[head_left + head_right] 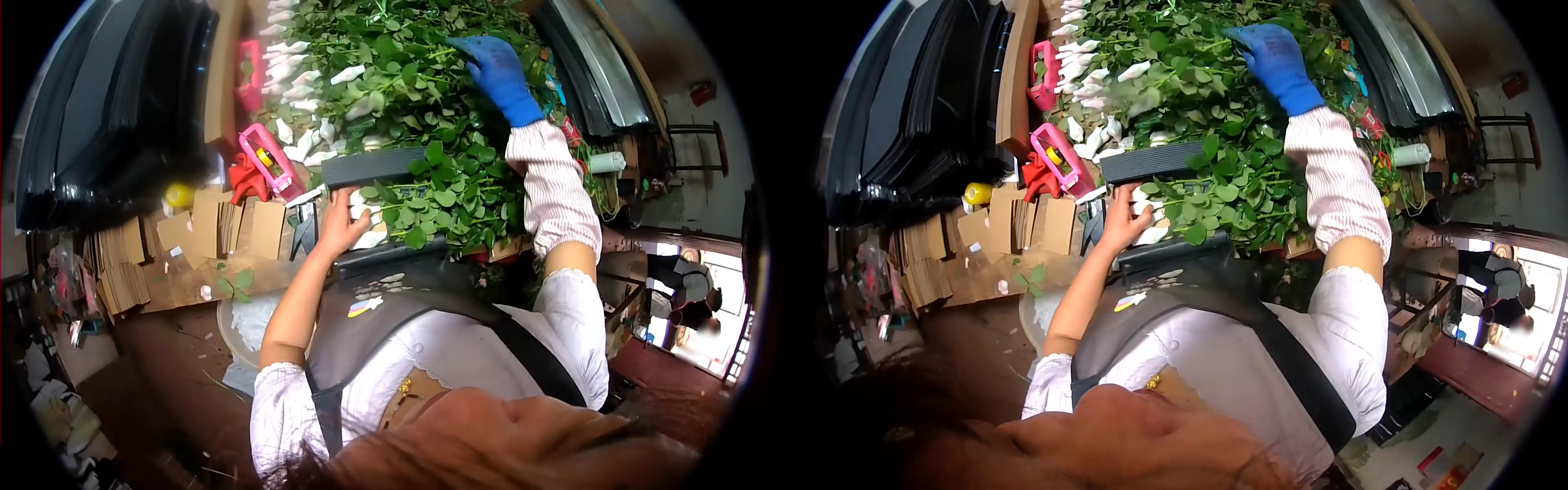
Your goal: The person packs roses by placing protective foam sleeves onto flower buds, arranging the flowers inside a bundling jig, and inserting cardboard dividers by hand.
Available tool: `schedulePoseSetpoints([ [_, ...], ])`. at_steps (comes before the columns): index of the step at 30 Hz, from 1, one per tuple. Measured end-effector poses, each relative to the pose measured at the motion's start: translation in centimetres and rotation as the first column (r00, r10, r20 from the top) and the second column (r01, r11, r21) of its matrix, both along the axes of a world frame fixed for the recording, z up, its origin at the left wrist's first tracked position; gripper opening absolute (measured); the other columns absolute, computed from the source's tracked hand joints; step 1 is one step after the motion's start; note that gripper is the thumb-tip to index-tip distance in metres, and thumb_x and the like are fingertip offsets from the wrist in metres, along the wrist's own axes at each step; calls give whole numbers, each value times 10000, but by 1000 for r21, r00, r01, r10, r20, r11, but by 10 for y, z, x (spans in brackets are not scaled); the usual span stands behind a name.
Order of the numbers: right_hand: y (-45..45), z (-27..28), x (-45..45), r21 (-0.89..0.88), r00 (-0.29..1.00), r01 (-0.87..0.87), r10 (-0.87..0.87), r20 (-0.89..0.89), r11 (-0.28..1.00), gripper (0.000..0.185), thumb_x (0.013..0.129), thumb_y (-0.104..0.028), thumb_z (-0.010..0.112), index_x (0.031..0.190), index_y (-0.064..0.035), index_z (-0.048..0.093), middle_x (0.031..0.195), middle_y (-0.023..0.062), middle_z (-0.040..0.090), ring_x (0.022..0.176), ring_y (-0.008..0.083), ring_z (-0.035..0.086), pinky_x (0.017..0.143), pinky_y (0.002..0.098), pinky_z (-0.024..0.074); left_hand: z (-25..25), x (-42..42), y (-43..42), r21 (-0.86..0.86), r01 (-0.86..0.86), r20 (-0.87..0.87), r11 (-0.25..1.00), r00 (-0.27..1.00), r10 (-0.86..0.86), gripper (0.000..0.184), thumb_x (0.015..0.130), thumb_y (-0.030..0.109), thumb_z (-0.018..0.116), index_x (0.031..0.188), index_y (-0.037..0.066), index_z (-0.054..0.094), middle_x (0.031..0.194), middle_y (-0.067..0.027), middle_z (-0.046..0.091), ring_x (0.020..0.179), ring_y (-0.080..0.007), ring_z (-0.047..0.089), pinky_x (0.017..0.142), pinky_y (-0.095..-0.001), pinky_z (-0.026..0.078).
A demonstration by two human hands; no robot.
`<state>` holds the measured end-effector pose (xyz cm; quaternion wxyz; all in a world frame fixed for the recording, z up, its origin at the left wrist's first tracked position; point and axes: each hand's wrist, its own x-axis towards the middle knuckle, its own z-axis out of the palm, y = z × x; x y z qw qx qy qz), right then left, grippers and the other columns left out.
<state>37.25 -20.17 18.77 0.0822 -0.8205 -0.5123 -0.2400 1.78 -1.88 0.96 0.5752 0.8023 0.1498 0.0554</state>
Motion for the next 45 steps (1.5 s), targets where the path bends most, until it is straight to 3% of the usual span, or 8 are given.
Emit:
schedulePoseSetpoints([
  [10,-75,-50,-158,-509,904,86,-282,-321,856,384,780,-128,699,1161,-166,668,1027,96,661,939,313,637,807,442,513,-16,-2,0,131,-25,133,991,991,8,521,770,188,724,1222,16,531,1096,-154,572,1026,-299,582,895,-392,473],
  [14,-106,-146,-154,-291,884,99,-218,-413,952,376,827,-143,668,1203,-142,649,1215,141,636,1049,351,626,905,434,516,-9,-2,-1,119,11,-100,993,995,1,407,796,272,704,1099,9,633,1121,-214,629,1026,-381,593,912,-450,478],
  [17,-98,-87,-171,-238,952,206,-250,-176,949,457,844,-154,661,1296,-144,597,1293,142,621,1151,344,607,976,426,496,-20,-2,-3,195,-69,100,978,994,50,389,803,282,706,1071,7,643,1077,-213,644,1008,-382,601,899,-460,482],
  [22,-38,-21,-221,124,756,-88,148,-638,988,403,871,-284,688,1261,-195,641,961,111,727,855,335,699,760,410,566,-16,-1,-2,223,8,14,975,1000,-11,412,806,277,712,1106,13,611,1059,-205,638,1001,-376,604,891,-459,479],
  [28,25,-129,-209,-401,768,7,-262,-585,916,330,902,-427,600,1098,-172,671,903,113,723,819,316,698,700,455,530,-13,-3,4,471,-53,164,881,986,-29,408,807,236,732,1120,15,592,1038,-155,605,954,-342,575,866,-428,465],
  [36,23,-140,-219,-404,751,75,-318,-578,912,330,935,-440,556,1079,-162,662,941,107,726,869,312,696,751,452,525,10,1,6,257,-187,-21,948,980,199,267,968,321,598,984,58,638,779,-192,624,815,-386,612,741,-429,487],
  [40,23,-146,-218,-392,760,76,-307,-573,917,338,932,-467,553,1078,-181,659,927,120,724,836,320,696,743,456,536,1,-16,7,145,-308,364,940,900,239,151,954,159,613,886,27,641,752,-176,608,729,-344,621,692,-382,488],
  [45,23,-138,-216,-449,721,74,-359,-592,890,366,909,-478,578,1086,-166,654,944,115,723,869,311,695,775,448,530,4,-46,31,-216,-554,204,804,780,592,86,917,41,590,842,-1,586,838,-26,610,702,-88,532,680,-281,469],
])
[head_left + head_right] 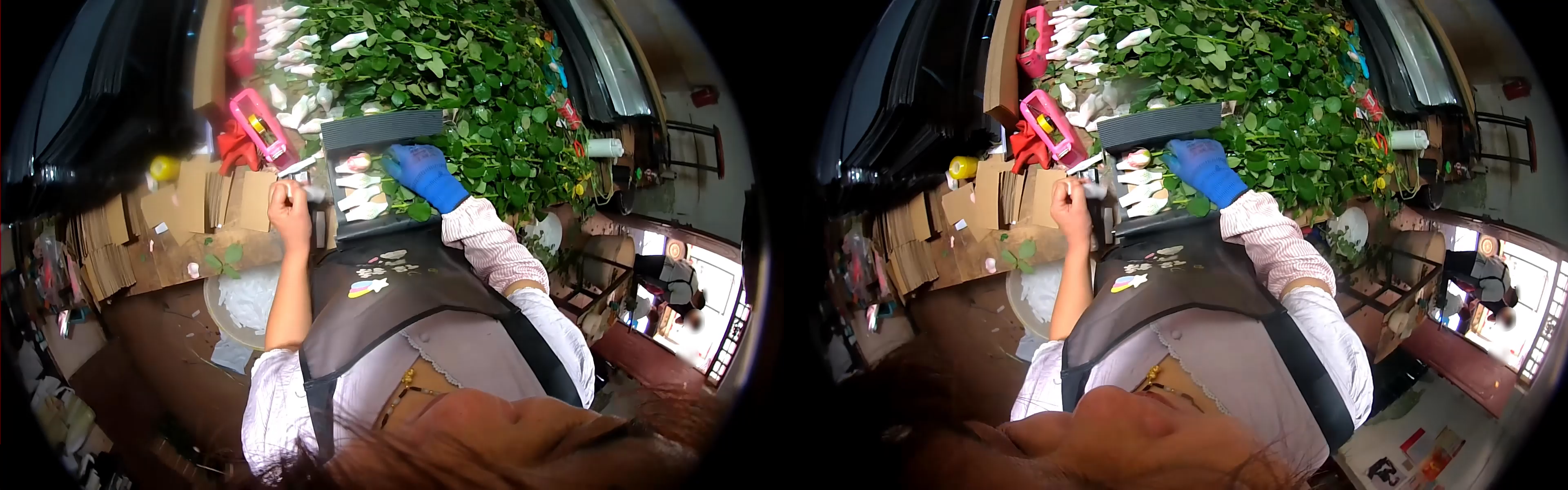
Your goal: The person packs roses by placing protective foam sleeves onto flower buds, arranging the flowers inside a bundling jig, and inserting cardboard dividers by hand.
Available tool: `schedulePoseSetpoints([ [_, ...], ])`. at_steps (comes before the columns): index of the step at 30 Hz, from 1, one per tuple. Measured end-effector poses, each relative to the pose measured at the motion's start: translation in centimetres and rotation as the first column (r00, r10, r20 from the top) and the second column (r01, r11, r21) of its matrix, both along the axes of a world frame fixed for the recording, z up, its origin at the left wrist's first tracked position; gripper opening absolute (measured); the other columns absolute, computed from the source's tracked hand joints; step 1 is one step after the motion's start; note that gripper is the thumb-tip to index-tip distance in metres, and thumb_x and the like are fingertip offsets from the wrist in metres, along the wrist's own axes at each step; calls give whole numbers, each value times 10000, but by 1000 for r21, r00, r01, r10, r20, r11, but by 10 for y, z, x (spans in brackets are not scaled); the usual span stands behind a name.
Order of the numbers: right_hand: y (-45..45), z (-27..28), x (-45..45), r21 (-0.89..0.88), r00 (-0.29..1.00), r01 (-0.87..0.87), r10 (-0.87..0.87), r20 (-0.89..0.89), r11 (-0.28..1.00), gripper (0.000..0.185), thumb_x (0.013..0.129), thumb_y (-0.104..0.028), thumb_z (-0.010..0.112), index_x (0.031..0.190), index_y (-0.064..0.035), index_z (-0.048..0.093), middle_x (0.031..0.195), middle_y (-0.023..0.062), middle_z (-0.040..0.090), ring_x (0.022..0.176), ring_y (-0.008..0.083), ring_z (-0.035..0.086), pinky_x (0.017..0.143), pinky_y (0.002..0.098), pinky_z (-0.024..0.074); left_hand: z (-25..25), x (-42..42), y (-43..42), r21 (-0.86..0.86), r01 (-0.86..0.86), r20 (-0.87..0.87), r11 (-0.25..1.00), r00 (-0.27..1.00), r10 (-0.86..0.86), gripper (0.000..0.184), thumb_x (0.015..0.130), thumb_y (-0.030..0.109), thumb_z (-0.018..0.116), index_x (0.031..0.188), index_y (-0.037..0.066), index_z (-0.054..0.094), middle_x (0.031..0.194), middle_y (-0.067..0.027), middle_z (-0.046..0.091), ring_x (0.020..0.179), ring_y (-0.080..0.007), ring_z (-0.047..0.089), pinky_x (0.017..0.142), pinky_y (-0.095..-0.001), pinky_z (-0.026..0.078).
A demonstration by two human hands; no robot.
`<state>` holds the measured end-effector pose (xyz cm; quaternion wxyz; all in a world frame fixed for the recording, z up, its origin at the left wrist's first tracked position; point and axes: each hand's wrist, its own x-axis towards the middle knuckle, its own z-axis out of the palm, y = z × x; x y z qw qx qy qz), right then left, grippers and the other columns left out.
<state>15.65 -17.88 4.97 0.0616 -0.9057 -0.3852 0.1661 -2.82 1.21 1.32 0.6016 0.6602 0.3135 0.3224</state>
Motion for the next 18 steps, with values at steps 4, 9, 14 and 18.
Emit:
schedulePoseSetpoints([
  [4,11,-2,-3,-106,1000,-17,18,8,994,351,892,-457,595,1096,-178,656,965,107,725,896,298,696,793,442,527,-10,18,-5,115,263,-291,958,931,-221,188,915,218,654,907,33,625,788,-93,642,701,-186,584,711,-316,480],
  [9,14,-11,-2,-78,999,15,-11,42,997,302,878,-418,600,1045,-176,670,950,99,724,885,292,697,784,438,529,-20,38,-16,-109,332,-283,937,893,-350,282,924,283,690,870,6,680,771,-85,680,722,-130,577,700,-296,469],
  [14,15,-6,-6,-76,999,34,-34,5,997,281,863,-393,625,1007,-157,674,946,93,724,887,302,695,785,448,530,-29,20,-9,-194,-46,-115,980,993,24,141,936,120,607,827,38,644,746,55,543,681,-67,459,627,-243,396],
  [18,0,-6,-9,118,1000,21,-20,-11,993,311,806,-362,688,1026,-144,658,919,102,717,884,325,693,749,463,534,-24,-16,26,-248,91,-108,964,987,-121,209,899,116,661,780,67,497,744,42,513,683,-76,441,651,-254,411],
])
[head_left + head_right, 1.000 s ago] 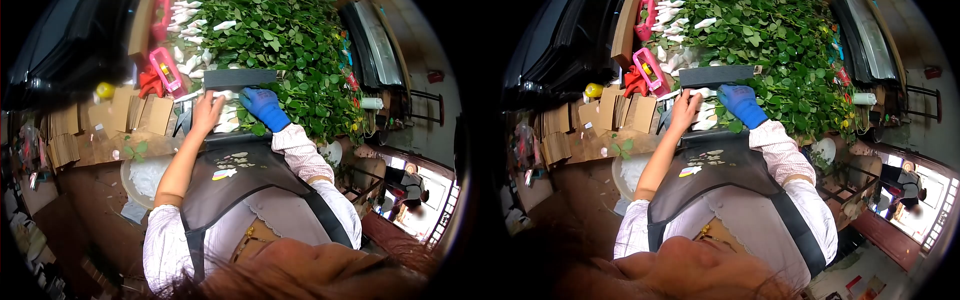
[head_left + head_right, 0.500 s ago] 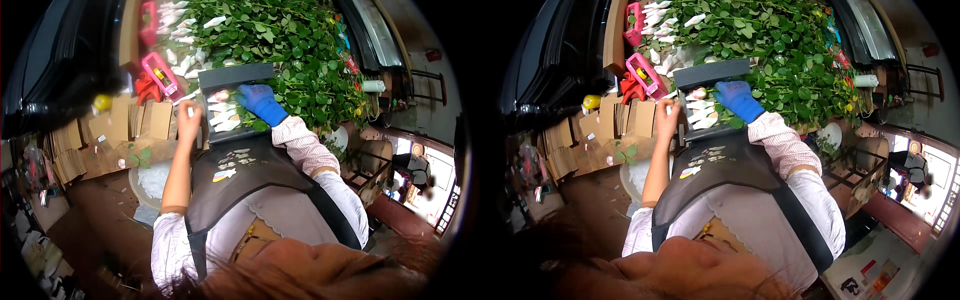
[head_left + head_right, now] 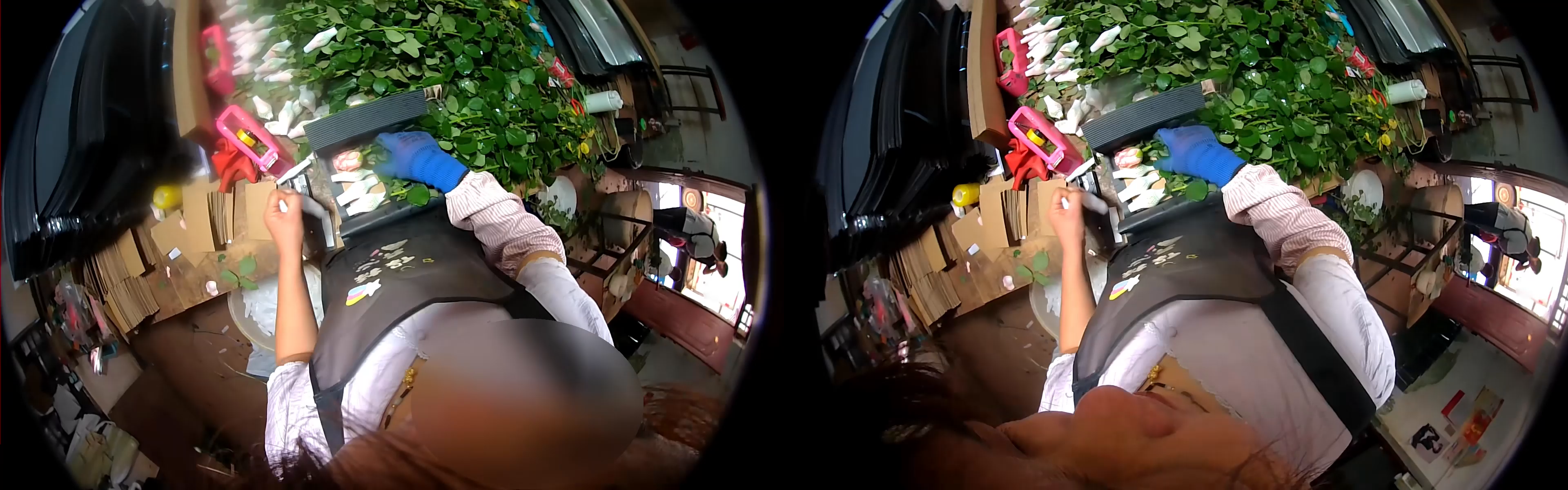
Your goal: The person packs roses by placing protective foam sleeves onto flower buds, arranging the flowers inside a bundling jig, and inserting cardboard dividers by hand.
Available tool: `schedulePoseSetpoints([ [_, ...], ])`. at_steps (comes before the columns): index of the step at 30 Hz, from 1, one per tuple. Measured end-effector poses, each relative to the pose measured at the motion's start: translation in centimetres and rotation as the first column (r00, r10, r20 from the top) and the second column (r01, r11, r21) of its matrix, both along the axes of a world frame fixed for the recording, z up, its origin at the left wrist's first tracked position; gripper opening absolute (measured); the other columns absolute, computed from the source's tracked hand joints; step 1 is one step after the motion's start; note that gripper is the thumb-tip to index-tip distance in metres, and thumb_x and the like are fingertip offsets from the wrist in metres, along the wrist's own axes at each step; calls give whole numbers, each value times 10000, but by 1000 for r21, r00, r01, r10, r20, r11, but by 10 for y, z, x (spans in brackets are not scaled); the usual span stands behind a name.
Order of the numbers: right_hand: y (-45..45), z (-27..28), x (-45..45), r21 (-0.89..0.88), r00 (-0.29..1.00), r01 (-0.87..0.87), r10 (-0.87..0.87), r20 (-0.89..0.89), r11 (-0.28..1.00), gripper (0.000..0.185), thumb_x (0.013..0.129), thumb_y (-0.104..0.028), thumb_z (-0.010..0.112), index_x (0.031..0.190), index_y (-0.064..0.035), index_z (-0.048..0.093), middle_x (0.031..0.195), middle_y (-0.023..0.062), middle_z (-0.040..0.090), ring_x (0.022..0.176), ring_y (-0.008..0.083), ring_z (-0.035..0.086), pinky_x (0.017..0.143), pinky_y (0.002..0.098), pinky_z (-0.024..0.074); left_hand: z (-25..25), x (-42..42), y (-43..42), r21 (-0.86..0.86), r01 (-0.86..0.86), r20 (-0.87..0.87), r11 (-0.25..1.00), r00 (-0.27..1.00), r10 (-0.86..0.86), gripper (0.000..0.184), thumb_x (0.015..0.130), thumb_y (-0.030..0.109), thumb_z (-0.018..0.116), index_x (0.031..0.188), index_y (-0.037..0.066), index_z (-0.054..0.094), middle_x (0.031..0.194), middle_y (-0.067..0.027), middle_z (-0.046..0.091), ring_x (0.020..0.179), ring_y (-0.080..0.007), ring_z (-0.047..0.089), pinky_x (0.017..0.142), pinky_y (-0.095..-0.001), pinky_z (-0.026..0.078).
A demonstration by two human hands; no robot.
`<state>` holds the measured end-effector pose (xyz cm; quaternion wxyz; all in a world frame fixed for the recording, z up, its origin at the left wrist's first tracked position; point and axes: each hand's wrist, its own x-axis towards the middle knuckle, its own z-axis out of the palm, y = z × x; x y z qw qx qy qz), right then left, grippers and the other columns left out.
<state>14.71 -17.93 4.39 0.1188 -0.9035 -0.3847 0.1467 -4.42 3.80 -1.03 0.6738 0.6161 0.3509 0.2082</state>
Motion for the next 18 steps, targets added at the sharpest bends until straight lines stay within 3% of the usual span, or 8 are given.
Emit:
schedulePoseSetpoints([
  [2,-4,-1,-3,54,998,-55,55,3,997,362,761,-355,704,1038,-130,649,905,115,711,857,333,690,718,477,528,1,9,-9,320,233,-36,918,972,-234,271,885,227,728,841,68,513,756,-10,548,702,-145,496,690,-307,448],
  [5,3,-18,-6,42,995,-82,79,68,996,253,754,-235,639,975,-112,653,822,165,695,786,360,684,660,512,507,36,39,-32,289,571,-456,768,788,-413,282,936,318,665,1070,70,656,974,-116,677,857,-208,594,819,-328,476],
  [7,5,-42,-5,13,990,-77,75,121,997,164,761,-237,628,881,-126,619,650,128,606,616,358,627,528,509,468,8,44,-37,357,549,-256,756,835,-486,308,971,306,622,1151,66,693,1041,-118,700,894,-203,620,872,-332,486],
  [8,5,-52,-4,18,990,-61,58,128,998,150,762,-247,631,866,-139,617,639,118,603,601,349,625,497,496,454,12,42,-44,178,508,-117,843,861,-494,321,988,284,599,1165,38,704,1095,-118,702,950,-198,633,910,-327,481],
  [11,15,-70,-8,0,981,-12,12,192,1000,180,779,-301,664,889,-166,619,692,111,647,638,331,651,536,495,482,-28,20,-6,152,325,-339,933,904,-260,346,1003,249,549,1142,-45,667,1055,-138,691,987,-214,617,916,-327,464],
  [12,8,-54,-10,-19,985,-50,52,161,999,345,751,-357,716,995,-134,616,770,108,679,724,337,668,618,493,505,-19,20,-8,297,56,-60,953,997,-40,357,1001,260,546,1127,-58,645,1023,-125,676,959,-225,611,896,-334,463],
  [13,6,-43,-7,-85,997,-66,70,42,994,534,698,-425,773,1079,-95,596,846,110,695,819,342,676,692,479,516,-3,11,-2,39,33,-23,999,999,-32,309,1000,233,544,1078,-52,631,972,-94,648,919,-198,586,864,-331,460],
  [18,0,-16,4,-55,979,-204,202,-36,977,610,644,-464,818,1069,-83,601,827,111,696,826,342,686,709,463,520,11,8,-6,257,541,-245,801,838,-487,209,940,235,671,904,52,577,797,-14,506,780,-116,436,718,-271,379],
])
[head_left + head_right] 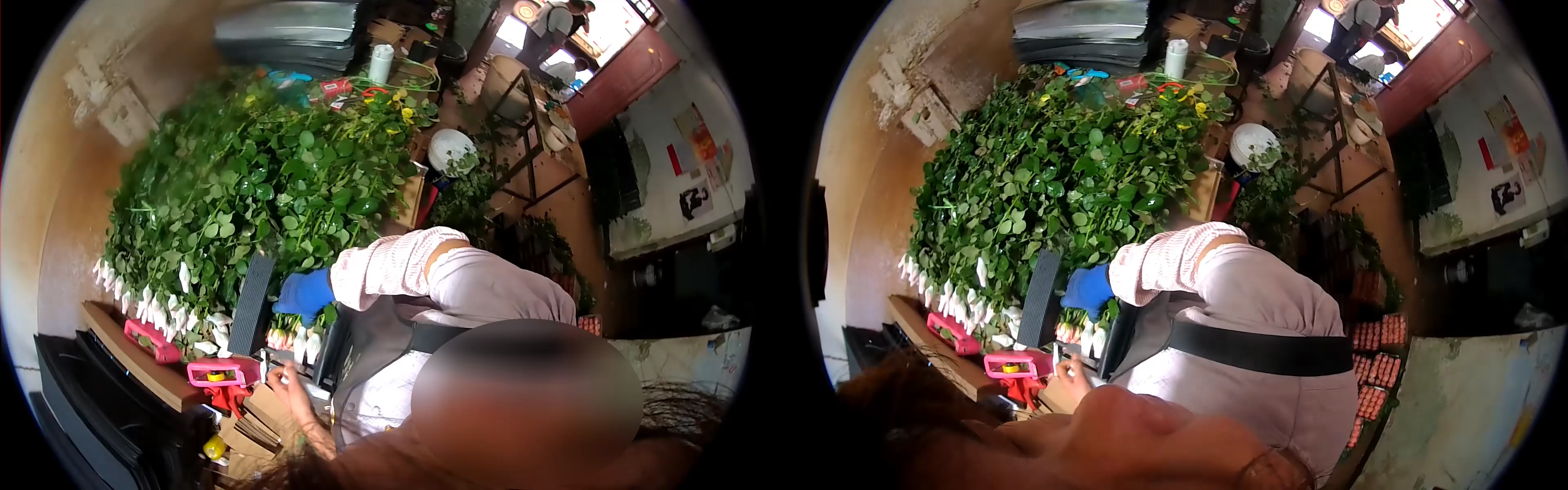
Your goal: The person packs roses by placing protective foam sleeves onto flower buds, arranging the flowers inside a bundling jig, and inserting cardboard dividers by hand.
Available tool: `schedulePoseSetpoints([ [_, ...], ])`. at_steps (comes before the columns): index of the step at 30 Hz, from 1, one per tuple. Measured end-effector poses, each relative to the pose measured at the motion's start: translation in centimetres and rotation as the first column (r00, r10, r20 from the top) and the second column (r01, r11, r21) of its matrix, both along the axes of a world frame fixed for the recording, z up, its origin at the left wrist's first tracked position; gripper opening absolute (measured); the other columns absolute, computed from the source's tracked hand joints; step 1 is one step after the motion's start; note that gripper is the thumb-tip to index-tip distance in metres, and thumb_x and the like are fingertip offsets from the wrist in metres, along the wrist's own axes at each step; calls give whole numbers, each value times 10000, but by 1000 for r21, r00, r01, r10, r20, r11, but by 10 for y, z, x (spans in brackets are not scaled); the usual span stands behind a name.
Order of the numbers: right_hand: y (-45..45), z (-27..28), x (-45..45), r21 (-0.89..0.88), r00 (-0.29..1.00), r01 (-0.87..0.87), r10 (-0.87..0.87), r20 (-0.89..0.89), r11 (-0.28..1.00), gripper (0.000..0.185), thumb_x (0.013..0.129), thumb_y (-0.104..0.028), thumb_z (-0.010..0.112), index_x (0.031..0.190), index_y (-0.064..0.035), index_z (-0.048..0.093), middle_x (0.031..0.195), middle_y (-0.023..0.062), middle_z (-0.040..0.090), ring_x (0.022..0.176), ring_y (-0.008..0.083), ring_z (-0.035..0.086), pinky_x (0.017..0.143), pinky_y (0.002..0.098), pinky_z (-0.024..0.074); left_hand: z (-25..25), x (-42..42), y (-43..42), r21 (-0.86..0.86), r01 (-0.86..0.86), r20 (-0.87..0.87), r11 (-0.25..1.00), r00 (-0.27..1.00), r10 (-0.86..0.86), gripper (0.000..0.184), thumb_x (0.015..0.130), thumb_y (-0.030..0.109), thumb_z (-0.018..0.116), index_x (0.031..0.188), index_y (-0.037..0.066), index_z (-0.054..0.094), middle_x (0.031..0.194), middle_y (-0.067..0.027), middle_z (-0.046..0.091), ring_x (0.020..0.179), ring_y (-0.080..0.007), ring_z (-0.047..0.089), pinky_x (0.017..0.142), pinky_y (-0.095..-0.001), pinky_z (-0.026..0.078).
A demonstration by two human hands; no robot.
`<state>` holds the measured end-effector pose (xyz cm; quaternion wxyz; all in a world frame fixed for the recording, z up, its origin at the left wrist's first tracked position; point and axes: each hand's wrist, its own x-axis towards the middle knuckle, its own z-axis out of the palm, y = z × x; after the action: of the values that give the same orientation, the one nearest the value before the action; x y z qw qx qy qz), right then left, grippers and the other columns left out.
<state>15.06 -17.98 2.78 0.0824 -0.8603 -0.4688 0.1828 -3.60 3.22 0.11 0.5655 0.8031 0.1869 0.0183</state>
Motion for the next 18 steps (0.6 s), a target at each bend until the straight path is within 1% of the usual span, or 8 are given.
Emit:
schedulePoseSetpoints([
  [2,1,-16,-11,83,989,-24,11,147,996,530,678,-411,812,1030,-77,597,783,95,689,788,325,688,684,458,513,-33,4,2,-78,134,-60,988,988,-139,280,963,276,658,859,24,595,741,3,503,702,-101,418,632,-266,365],
  [5,9,-34,-17,-7,972,21,-18,233,1000,575,723,-394,784,1173,-96,586,860,64,703,831,289,690,673,446,519,-15,11,-13,-223,169,-144,960,968,-204,339,994,303,614,868,-11,623,765,4,562,672,-91,434,601,-266,372],
  [9,7,-12,-16,-108,997,45,-37,75,993,656,770,-412,751,1303,-94,538,963,90,704,920,296,677,751,452,514,5,-3,-17,-395,-105,-82,912,993,79,297,977,310,621,878,30,611,767,10,520,710,-102,442,651,-264,383],
  [10,1,3,-12,-112,998,39,-45,-50,993,871,712,-491,785,1416,-93,464,1053,128,690,978,311,664,819,452,506,6,-8,-9,-455,-139,-124,880,988,92,264,951,298,652,848,63,589,762,22,493,729,-113,434,691,-277,386],
  [13,-17,5,-3,79,982,54,-38,-187,995,935,623,-507,843,1377,-81,491,1048,168,697,986,373,668,832,473,520,12,-12,-2,-427,-146,-166,893,983,81,249,939,282,666,843,69,581,775,19,499,757,-114,441,716,-284,389],
  [14,-17,7,-6,39,983,16,-8,-183,999,1098,582,-547,857,1467,-80,405,1116,178,684,1030,377,657,875,463,512,17,-15,1,-417,-154,-185,896,979,82,244,935,277,671,841,71,579,779,18,501,766,-115,443,724,-286,390],
  [15,-16,7,-10,32,991,-5,9,-132,999,1098,582,-550,858,1463,-74,407,1111,174,685,1030,373,657,870,462,514,22,-16,5,-406,-157,-201,901,976,80,240,930,272,675,839,73,576,783,17,503,775,-115,445,732,-289,391],
  [18,-9,-2,-21,-50,998,-39,41,44,998,1101,593,-553,861,1461,-56,402,1099,150,690,1037,334,664,849,450,520,0,-6,-5,-217,118,4,969,993,-120,207,920,238,711,857,71,607,793,35,539,742,-79,457,692,-246,388],
])
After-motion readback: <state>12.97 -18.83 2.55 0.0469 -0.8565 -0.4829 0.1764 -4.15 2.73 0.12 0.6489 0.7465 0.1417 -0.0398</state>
